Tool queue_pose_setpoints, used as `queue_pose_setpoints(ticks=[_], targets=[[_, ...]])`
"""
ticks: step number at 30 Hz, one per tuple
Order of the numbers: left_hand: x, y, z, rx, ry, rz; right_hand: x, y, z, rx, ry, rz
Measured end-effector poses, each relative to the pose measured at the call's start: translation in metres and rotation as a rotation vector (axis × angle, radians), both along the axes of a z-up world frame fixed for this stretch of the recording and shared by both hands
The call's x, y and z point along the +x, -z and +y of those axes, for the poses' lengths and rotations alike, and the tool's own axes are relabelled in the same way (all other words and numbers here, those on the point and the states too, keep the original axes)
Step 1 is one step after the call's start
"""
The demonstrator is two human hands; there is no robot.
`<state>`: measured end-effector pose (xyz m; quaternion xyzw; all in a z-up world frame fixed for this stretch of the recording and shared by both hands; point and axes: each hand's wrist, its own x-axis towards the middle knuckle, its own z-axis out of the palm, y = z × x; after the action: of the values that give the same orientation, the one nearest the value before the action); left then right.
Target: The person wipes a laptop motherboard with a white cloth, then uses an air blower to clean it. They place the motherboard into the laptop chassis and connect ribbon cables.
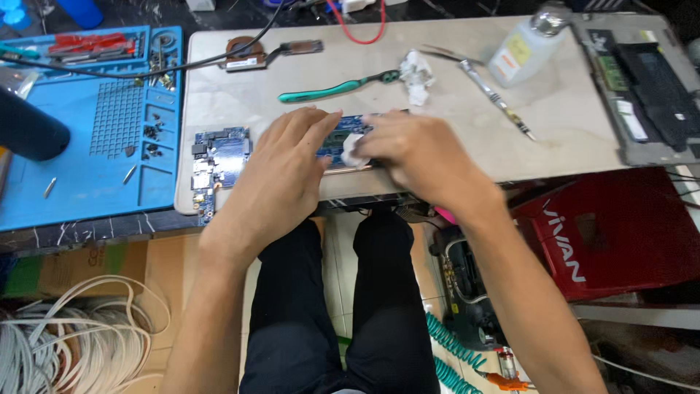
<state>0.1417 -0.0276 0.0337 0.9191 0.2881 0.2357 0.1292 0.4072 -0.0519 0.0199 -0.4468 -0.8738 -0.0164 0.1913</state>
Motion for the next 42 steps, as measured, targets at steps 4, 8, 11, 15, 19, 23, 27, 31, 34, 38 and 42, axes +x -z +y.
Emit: queue_pose_setpoints(ticks=[4,8,11,15,19,23,27,31,34,38,42], targets=[[0.039,-0.001,-0.01,-0.006,0.037,-0.055,0.029,-0.005,-0.02,0.103,-0.01,0.2],[0.076,0.005,-0.032,-0.122,0.124,-0.116,0.077,-0.005,-0.044,0.149,0.244,0.313],[0.114,0.005,-0.047,-0.095,0.156,-0.153,0.112,0.013,-0.039,0.108,0.413,0.269],[0.157,0.02,-0.071,-0.167,0.139,-0.29,0.123,0.018,-0.066,-0.062,0.397,0.473],[0.198,0.04,-0.102,-0.23,0.191,-0.509,0.119,-0.016,-0.147,0.14,0.18,0.573],[0.252,0.067,-0.168,-0.486,0.246,-0.735,0.125,-0.008,-0.24,0.044,0.299,0.838],[0.31,0.119,-0.25,-0.738,0.295,-0.615,0.156,0.054,-0.343,0.051,0.459,0.925],[0.36,0.2,-0.345,-0.938,0.218,-0.216,0.191,0.173,-0.441,0.076,0.717,0.917],[0.384,0.292,-0.402,-1.006,0.212,0.041,0.196,0.26,-0.507,-0.053,0.948,1.097],[0.402,0.419,-0.473,-1.014,0.144,0.362,0.215,0.422,-0.577,-0.047,1.263,1.224],[0.399,0.45,-0.521,-0.977,0.083,0.602,0.198,0.509,-0.587,-0.19,1.532,1.225]])
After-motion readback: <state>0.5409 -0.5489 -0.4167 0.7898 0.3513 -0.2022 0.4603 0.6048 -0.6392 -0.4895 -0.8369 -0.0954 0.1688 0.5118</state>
